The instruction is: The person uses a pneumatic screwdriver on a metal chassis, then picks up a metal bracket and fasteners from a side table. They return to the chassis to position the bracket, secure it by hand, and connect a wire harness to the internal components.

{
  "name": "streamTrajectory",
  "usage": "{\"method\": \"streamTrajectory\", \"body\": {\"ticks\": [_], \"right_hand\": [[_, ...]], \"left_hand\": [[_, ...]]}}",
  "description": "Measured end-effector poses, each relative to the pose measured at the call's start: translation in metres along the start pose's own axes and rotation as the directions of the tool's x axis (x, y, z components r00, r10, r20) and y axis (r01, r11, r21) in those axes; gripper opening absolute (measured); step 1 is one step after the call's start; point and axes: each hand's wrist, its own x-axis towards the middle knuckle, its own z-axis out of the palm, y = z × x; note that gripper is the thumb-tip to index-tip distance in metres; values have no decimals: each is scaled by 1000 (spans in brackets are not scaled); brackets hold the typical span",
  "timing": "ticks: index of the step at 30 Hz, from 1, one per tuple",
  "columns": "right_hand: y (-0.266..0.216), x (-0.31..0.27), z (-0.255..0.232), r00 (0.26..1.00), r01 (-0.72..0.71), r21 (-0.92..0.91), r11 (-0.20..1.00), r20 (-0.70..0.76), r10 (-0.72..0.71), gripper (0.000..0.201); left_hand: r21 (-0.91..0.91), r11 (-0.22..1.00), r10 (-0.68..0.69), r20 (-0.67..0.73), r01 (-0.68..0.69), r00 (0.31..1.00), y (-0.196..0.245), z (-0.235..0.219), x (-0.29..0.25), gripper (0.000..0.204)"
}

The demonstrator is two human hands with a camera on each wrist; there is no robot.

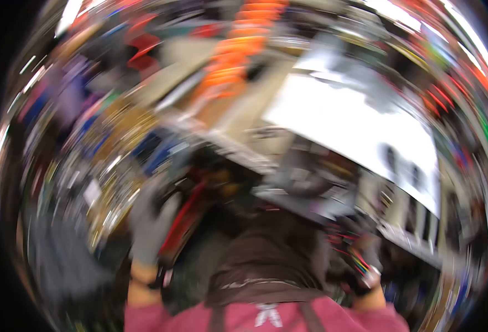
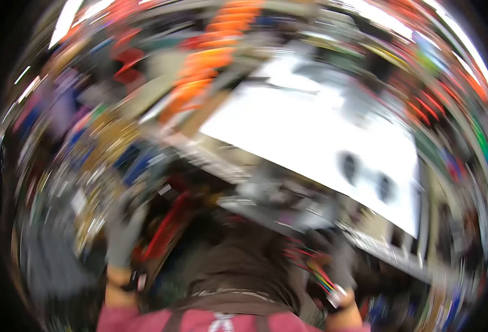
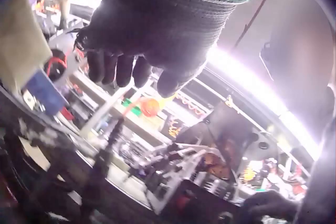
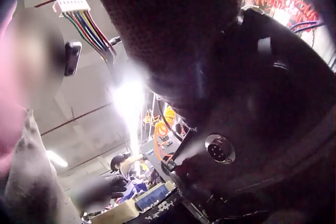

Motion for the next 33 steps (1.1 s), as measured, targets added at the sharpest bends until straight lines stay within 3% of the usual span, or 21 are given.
{"method": "streamTrajectory", "body": {"ticks": [1, 2, 3, 4, 5, 6, 7, 9, 11, 15, 16, 19, 21, 23, 24, 25, 27, 28, 29, 31, 33], "right_hand": [[-6, 3, -9, 997, -46, -15, 999, 65, 47, 34], [-18, 7, -23, 996, -3, -65, 998, 89, 9, 38], [-11, -3, -14, 997, 66, -92, 994, -40, -70, 42], [-9, -18, -15, 976, 58, -202, 978, -194, -98, 38], [-9, -31, -21, 956, -20, -158, 987, -292, -27, 39], [-14, -45, -34, 928, -86, -95, 992, -370, 45, 36], [-13, -63, -43, 889, -181, -102, 978, -442, 118, 37], [-6, -113, -68, 791, -397, -90, 913, -538, 291, 35], [10, -167, -87, 620, -542, -7, 840, -679, 394, 29], [52, -289, -112, 125, -730, 372, 574, -752, 647, 24], [68, -319, -119, 44, -737, 381, 559, -797, 602, 25], [132, -415, -144, -250, -695, 503, 514, -839, 483, 26], [143, -437, -183, -382, -756, 548, 358, -814, 438, 30], [194, -496, -201, -341, -867, 413, 280, -900, 271, 32], [207, -511, -213, -333, -914, 374, 159, -913, 237, 32], [219, -526, -224, -317, -943, 331, 36, -926, 205, 32], [249, -577, -246, -213, -976, 182, -115, -895, 392, 33], [255, -598, -255, -164, -979, 85, -185, -867, 471, 32], [264, -623, -263, -116, -976, -4, -216, -834, 540, 32], [283, -667, -283, -20, -968, -144, -207, -773, 634, 31], [306, -687, -303, 35, -957, -217, -195, -750, 661, 31]], "left_hand": [[-43, 996, 82, 30, -80, 996, -8, 18, -4, 35], [100, 967, 232, 48, -236, 971, 4, 32, -9, 30], [5, 955, 293, 145, -297, 945, -15, 48, -14, 31], [-12, 874, 485, 66, -486, 872, -17, 74, -15, 28], [-97, 819, 574, 140, -566, 807, 30, 80, -20, 24], [-294, 766, 616, 82, -571, 784, 51, 94, -28, 22], [-412, 716, 647, 89, -564, 757, 47, 112, -31, 21], [-471, 543, 821, 122, -695, 558, 86, 119, -34, 21], [-468, 523, 842, 155, -712, 516, 97, 145, -47, 20], [-503, 485, 866, 160, -715, 474, 111, 173, -67, 15], [-543, 514, 840, 163, -664, 517, 119, 177, -76, 12], [-559, 557, 822, 268, -614, 502, 120, 179, -90, 9], [-587, 543, 833, 286, -600, 474, 127, 178, -95, 7], [-461, 677, 734, 478, -573, 482, 135, 173, -103, 6], [-460, 589, 785, 521, -664, 336, 133, 190, -89, 6], [-451, 751, 660, 501, -482, 559, 125, 178, -103, 7], [-329, 743, 667, 444, -583, 598, 83, 191, -88, 14], [-306, 848, 530, 494, -432, 689, -15, 216, -53, 24], [-350, 915, 365, 506, -200, 782, -11, 217, -55, 15], [-499, 823, -5, 472, 272, 881, 2, 214, -62, 28], [-549, 737, -147, 438, 393, 887, 8, 204, -66, 22]]}}
